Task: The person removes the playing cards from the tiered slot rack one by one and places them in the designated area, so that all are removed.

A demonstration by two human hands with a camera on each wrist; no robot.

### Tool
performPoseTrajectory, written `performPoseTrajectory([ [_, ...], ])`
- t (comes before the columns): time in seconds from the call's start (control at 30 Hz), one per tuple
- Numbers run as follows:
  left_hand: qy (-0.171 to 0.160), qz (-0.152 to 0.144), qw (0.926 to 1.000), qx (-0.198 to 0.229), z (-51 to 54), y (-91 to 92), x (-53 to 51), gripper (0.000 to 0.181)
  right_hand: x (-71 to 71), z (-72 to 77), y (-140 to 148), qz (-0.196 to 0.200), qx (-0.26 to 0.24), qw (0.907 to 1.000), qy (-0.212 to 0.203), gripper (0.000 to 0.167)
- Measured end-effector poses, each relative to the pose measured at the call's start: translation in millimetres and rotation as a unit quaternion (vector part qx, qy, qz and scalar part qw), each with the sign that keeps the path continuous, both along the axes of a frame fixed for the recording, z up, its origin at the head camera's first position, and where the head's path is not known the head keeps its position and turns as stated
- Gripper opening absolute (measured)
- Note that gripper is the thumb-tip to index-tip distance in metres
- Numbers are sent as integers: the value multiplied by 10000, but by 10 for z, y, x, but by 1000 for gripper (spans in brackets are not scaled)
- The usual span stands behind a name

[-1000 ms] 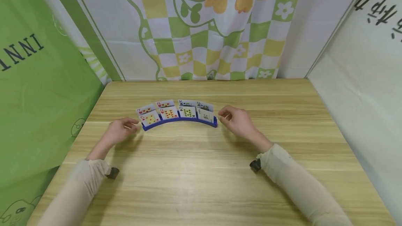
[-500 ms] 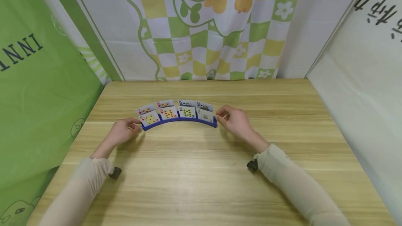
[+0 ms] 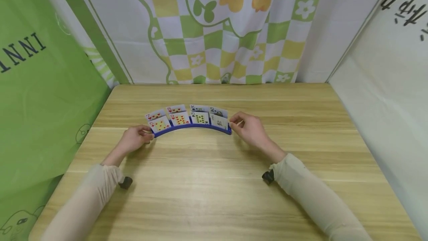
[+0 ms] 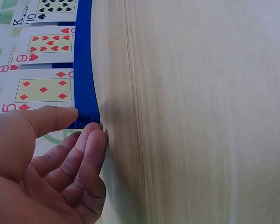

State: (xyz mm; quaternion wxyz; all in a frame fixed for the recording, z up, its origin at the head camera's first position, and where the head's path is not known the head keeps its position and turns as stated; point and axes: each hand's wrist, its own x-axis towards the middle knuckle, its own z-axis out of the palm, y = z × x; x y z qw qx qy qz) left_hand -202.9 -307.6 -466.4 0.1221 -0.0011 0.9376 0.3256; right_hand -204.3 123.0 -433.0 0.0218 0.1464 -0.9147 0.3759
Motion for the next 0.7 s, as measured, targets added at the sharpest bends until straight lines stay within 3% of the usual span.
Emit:
performPoseTrajectory([
  [0.3, -118, 161, 9994, 272, 41, 40, 14, 45, 3, 1, -11, -25, -117, 9999, -40, 14],
  [0.7, -224, 370, 9979, 482, -3, 38, 4, 43, -38, 1, -69, -109, -322, 9992, -201, 13],
])
